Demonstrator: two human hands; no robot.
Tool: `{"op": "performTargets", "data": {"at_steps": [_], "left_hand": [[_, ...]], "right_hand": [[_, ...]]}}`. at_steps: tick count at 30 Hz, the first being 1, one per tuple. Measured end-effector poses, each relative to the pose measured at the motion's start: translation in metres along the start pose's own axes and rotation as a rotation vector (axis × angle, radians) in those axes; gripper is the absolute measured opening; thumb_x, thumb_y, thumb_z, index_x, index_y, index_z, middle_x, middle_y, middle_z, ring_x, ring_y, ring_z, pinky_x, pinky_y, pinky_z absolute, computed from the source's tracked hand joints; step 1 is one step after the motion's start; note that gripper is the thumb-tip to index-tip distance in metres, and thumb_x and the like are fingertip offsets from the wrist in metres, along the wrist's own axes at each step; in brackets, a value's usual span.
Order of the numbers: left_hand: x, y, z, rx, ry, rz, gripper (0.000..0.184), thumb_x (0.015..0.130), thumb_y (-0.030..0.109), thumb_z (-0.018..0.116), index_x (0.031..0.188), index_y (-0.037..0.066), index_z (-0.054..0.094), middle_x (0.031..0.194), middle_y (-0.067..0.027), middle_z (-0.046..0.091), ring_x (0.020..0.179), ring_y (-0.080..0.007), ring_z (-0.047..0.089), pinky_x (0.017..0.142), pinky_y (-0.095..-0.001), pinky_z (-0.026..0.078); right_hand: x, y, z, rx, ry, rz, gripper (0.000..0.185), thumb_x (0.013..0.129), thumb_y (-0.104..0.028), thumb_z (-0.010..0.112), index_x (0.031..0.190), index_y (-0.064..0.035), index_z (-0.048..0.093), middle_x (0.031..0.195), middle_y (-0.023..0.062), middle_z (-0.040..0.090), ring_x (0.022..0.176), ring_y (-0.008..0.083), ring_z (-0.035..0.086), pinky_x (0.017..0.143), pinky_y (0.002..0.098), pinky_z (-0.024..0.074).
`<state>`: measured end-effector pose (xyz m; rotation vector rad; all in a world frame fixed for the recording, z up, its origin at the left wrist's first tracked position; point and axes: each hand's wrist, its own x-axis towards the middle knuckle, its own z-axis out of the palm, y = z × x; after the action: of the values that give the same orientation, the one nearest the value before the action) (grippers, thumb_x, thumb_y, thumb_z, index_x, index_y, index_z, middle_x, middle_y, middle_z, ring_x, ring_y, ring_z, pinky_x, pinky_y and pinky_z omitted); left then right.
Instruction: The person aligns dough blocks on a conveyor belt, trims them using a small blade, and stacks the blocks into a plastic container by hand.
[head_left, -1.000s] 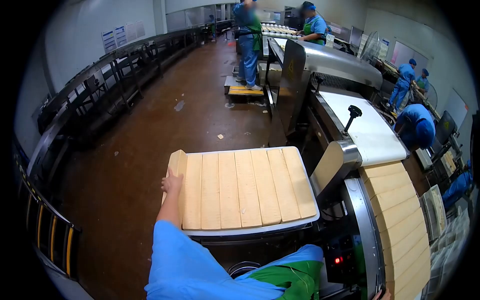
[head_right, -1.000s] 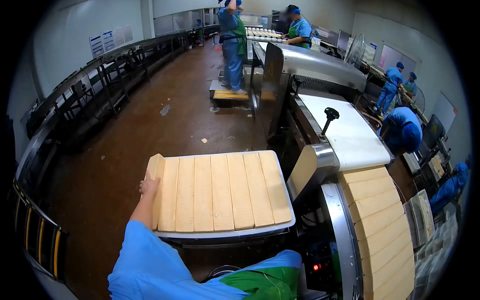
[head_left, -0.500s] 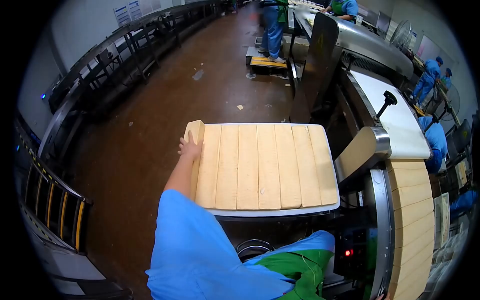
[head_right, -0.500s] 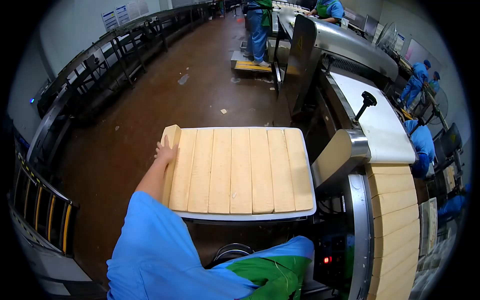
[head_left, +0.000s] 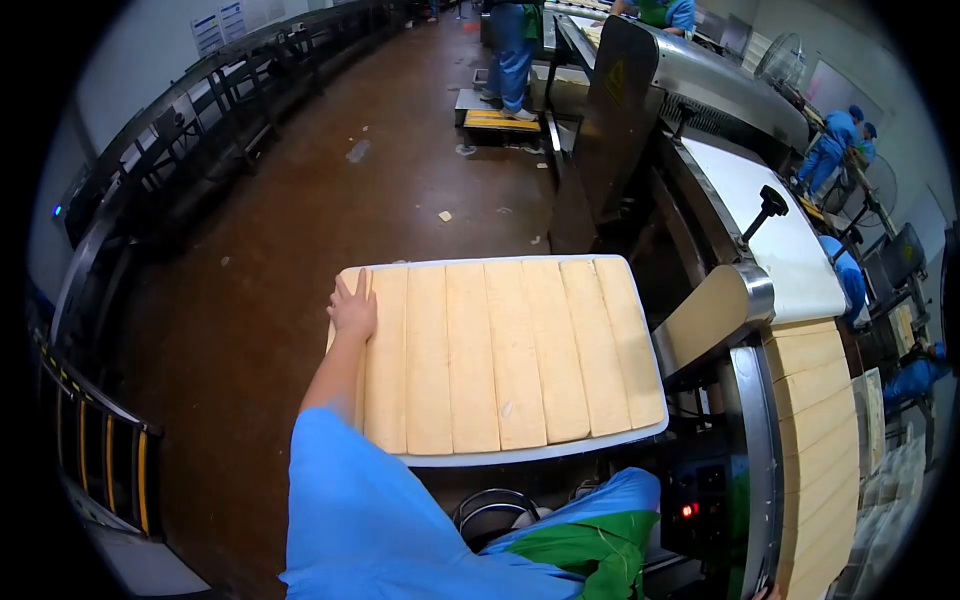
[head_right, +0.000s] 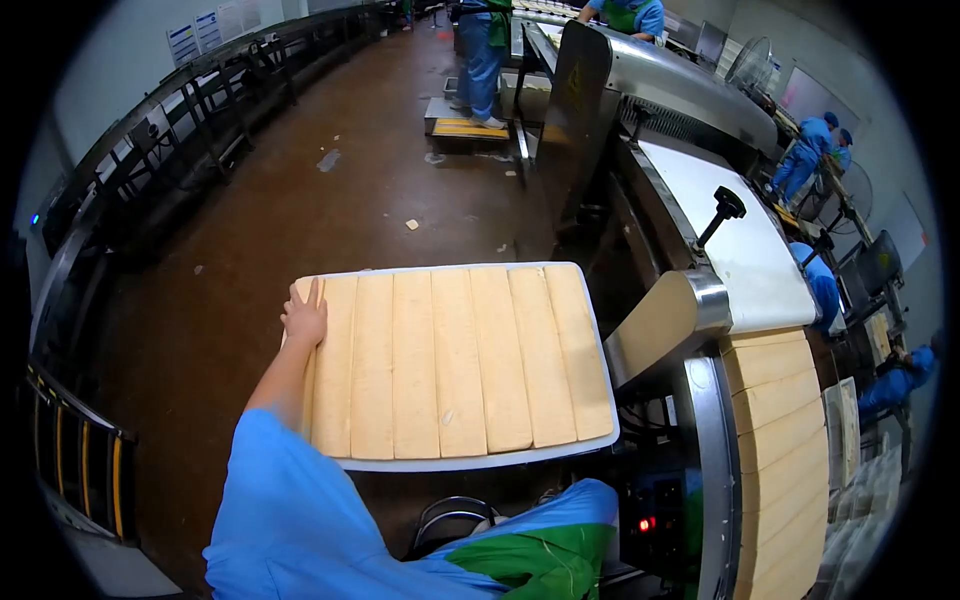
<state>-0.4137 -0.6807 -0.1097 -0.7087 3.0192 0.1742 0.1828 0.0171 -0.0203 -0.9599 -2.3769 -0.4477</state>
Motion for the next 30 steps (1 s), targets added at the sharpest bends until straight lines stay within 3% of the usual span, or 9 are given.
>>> {"op": "performTargets", "data": {"at_steps": [2, 5, 8, 12, 13, 16, 26, 27, 30], "left_hand": [[0.002, 0.000, 0.004, -0.002, 0.013, 0.021, 0.058, 0.093, 0.050, 0.035, 0.146, 0.032, 0.019, 0.152, -0.0155, 0.008, 0.133, -0.0378, 0.025, 0.105, -0.0574, 0.023], [0.004, -0.002, 0.005, 0.060, 0.057, 0.093, 0.062, 0.093, 0.053, 0.034, 0.147, 0.025, 0.019, 0.153, -0.0155, 0.006, 0.141, -0.0343, 0.008, 0.108, -0.0601, 0.010], [0.006, -0.003, 0.008, 0.061, 0.078, 0.097, 0.063, 0.093, 0.053, 0.034, 0.147, 0.023, 0.020, 0.154, -0.0151, 0.005, 0.141, -0.0335, 0.008, 0.108, -0.0605, 0.009], [-0.010, -0.017, 0.011, -0.049, 0.040, 0.243, 0.066, 0.093, 0.048, 0.038, 0.146, 0.010, 0.022, 0.153, -0.0161, 0.008, 0.141, -0.0308, 0.008, 0.112, -0.0510, 0.008], [-0.028, -0.021, 0.005, -0.090, 0.020, 0.301, 0.067, 0.093, 0.042, 0.042, 0.144, 0.003, 0.022, 0.152, -0.0165, 0.012, 0.141, -0.0297, 0.009, 0.113, -0.0467, 0.006], [-0.074, -0.046, 0.012, -0.093, 0.043, 0.433, 0.067, 0.092, 0.037, 0.045, 0.143, -0.001, 0.022, 0.152, -0.0162, 0.015, 0.141, -0.0288, 0.011, 0.113, -0.0466, 0.006], [-0.116, -0.038, 0.009, -0.087, 0.141, 0.438, 0.068, 0.091, 0.036, 0.048, 0.142, -0.001, 0.023, 0.151, -0.0156, 0.017, 0.141, -0.0280, 0.012, 0.114, -0.0441, 0.007], [-0.135, -0.039, 0.010, -0.091, 0.099, 0.453, 0.068, 0.091, 0.036, 0.048, 0.143, -0.001, 0.023, 0.151, -0.0158, 0.017, 0.141, -0.0283, 0.012, 0.114, -0.0440, 0.007], [-0.162, -0.041, 0.014, -0.038, 0.051, 0.470, 0.066, 0.091, 0.035, 0.048, 0.143, 0.002, 0.024, 0.151, -0.0160, 0.017, 0.141, -0.0293, 0.012, 0.114, -0.0444, 0.008]], "right_hand": [[-0.001, -0.002, 0.001, 0.009, 0.015, -0.011, 0.030, 0.090, -0.026, 0.056, 0.094, 0.0024, 0.062, 0.086, 0.0212, 0.060, 0.079, 0.0378, 0.056, 0.072, 0.0442, 0.0467], [0.000, -0.005, 0.002, -0.024, -0.016, 0.015, 0.032, 0.091, -0.029, 0.055, 0.097, 0.0020, 0.063, 0.088, 0.0208, 0.061, 0.080, 0.0376, 0.057, 0.073, 0.0445, 0.0466], [0.002, 0.000, 0.004, -0.016, -0.027, 0.047, 0.034, 0.092, -0.031, 0.053, 0.099, 0.0008, 0.064, 0.091, 0.0206, 0.062, 0.081, 0.0375, 0.058, 0.074, 0.0450, 0.0464], [-0.001, 0.001, 0.005, 0.024, 0.028, 0.038, 0.036, 0.092, -0.033, 0.052, 0.098, -0.0006, 0.065, 0.089, 0.0208, 0.062, 0.080, 0.0375, 0.058, 0.072, 0.0450, 0.0465], [0.002, 0.001, 0.000, 0.017, 0.027, 0.048, 0.036, 0.092, -0.033, 0.052, 0.098, -0.0006, 0.065, 0.089, 0.0208, 0.062, 0.080, 0.0375, 0.058, 0.072, 0.0450, 0.0465], [0.000, -0.004, -0.001, 0.070, 0.001, 0.083, 0.035, 0.092, -0.032, 0.052, 0.096, 0.0007, 0.065, 0.088, 0.0213, 0.062, 0.079, 0.0378, 0.058, 0.072, 0.0453, 0.0467], [0.003, -0.014, -0.012, 0.076, -0.053, 0.172, 0.036, 0.091, -0.030, 0.054, 0.099, 0.0036, 0.064, 0.095, 0.0239, 0.062, 0.087, 0.0384, 0.058, 0.081, 0.0452, 0.0460], [-0.006, 0.005, 0.003, 0.132, -0.138, 0.246, 0.033, 0.095, -0.023, 0.049, 0.114, 0.0031, 0.055, 0.109, 0.0225, 0.056, 0.103, 0.0388, 0.051, 0.091, 0.0428, 0.0390], [-0.023, 0.032, 0.030, 0.055, -0.042, 0.185, 0.033, 0.095, -0.023, 0.048, 0.114, 0.0037, 0.055, 0.109, 0.0236, 0.056, 0.103, 0.0397, 0.050, 0.091, 0.0438, 0.0383]]}}
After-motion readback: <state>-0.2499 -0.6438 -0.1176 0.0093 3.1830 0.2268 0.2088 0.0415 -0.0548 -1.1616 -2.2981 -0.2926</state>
